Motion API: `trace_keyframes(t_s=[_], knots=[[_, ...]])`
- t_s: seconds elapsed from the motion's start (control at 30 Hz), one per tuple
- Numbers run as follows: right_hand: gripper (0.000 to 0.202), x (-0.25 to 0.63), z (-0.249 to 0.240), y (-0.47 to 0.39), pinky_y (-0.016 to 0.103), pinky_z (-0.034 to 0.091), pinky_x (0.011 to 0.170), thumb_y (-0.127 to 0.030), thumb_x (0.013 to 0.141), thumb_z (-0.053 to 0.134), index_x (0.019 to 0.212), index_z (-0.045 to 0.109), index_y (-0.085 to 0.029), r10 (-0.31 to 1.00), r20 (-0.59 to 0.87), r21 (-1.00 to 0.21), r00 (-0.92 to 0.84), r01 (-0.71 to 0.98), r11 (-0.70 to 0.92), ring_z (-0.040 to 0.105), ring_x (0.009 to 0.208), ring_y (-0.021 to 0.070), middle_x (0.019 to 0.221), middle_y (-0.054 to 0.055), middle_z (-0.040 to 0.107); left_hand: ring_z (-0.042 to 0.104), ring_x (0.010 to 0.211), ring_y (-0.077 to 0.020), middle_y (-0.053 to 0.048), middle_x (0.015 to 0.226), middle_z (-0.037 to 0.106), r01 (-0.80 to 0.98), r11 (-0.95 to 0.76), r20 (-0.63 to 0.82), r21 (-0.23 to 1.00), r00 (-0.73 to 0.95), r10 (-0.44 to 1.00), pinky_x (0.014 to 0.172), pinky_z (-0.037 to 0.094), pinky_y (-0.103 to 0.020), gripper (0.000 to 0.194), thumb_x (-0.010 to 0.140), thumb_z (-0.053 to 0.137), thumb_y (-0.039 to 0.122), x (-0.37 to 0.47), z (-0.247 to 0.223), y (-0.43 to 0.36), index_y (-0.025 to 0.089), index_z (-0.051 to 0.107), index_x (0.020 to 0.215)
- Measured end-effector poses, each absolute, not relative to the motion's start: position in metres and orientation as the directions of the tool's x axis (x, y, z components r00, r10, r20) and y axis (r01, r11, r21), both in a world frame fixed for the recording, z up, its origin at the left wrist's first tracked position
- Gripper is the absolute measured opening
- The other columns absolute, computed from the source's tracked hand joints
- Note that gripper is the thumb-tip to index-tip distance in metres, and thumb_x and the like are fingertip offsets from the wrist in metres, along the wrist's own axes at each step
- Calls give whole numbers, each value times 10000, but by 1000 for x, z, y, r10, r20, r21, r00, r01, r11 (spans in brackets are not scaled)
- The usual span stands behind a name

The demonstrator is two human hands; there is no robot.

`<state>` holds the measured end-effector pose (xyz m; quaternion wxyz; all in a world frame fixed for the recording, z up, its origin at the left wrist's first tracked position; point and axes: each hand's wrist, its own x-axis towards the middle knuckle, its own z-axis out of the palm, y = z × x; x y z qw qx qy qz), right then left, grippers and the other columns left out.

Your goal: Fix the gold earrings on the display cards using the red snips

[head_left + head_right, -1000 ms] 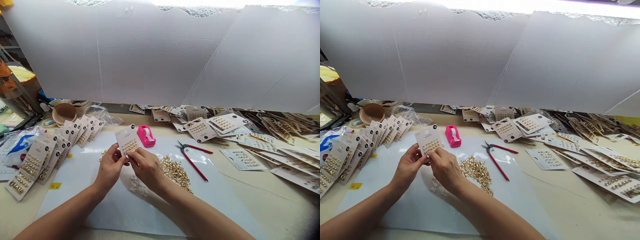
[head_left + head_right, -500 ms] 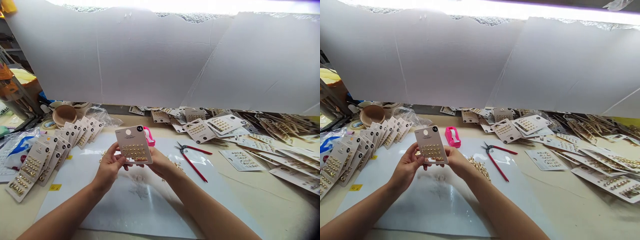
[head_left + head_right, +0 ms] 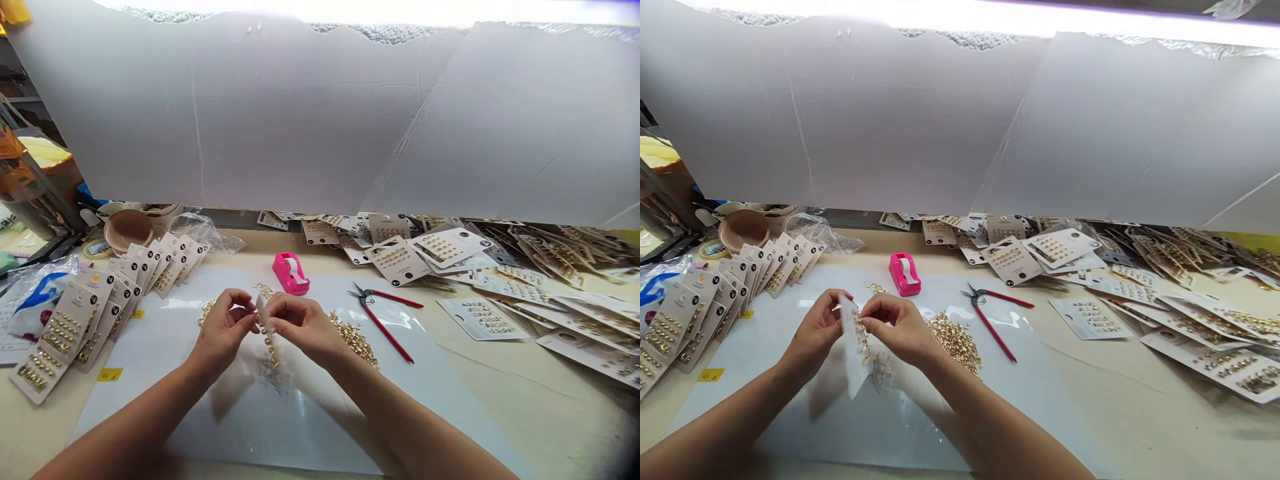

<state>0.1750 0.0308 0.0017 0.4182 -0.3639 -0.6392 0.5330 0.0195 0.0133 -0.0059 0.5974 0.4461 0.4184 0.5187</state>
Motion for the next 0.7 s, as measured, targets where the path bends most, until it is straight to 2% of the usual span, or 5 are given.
trace_keyframes(t_s=[0.1, 0.17, 0.3, 0.53, 0.7], knots=[[63, 173, 2, 26, 269, 434, 556, -198, 731, 571, 669, 581, -188, 897, 315, -894, -311, 221, 390, 516, 600, 130, 667, 11, 566, 572, 755, -145, -10, 815, 602, -237, 86, -57, 968, 124, 991, 679, 459, -268, 198, 676, 714, 239, 20, -6, 11, 185, 562, 791], [68, 171, 1, 23, 256, 421, 528, -174, 731, 538, 671, 566, -191, 894, 334, -860, -298, 290, 419, 497, 564, 119, 637, 2, 554, 567, 722, -150, -25, 803, 621, -224, 102, -57, 969, 197, 979, 666, 455, -275, 185, 673, 709, 262, 20, -5, 9, 176, 592, 787], [48, 167, -1, 20, 254, 439, 523, -189, 722, 540, 682, 565, -193, 951, 231, -901, -207, 322, 289, 524, 561, 122, 630, 3, 585, 556, 705, -171, -47, 781, 643, -159, 67, -31, 985, 218, 975, 633, 434, -278, 213, 681, 679, 350, 19, -6, 10, 177, 662, 805], [60, 166, 4, 17, 249, 454, 471, -226, 715, 567, 687, 592, -179, 986, 23, -978, -165, 199, 56, 546, 512, 118, 581, -4, 593, 562, 608, -187, -24, 645, 628, -306, 160, -64, 939, 301, 951, 585, 438, -307, 546, 364, 831, 453, 18, 1, 11, 161, 672, 796], [77, 167, 3, 14, 257, 479, 507, -226, 747, 560, 730, 616, -177, 977, 106, -955, -184, 254, 151, 582, 556, 132, 630, 12, 628, 567, 617, -154, -21, 680, 645, -305, 204, -107, 930, 307, 946, 602, 432, -277, 365, 518, 807, 347, 18, -3, 12, 148, 663, 787]])
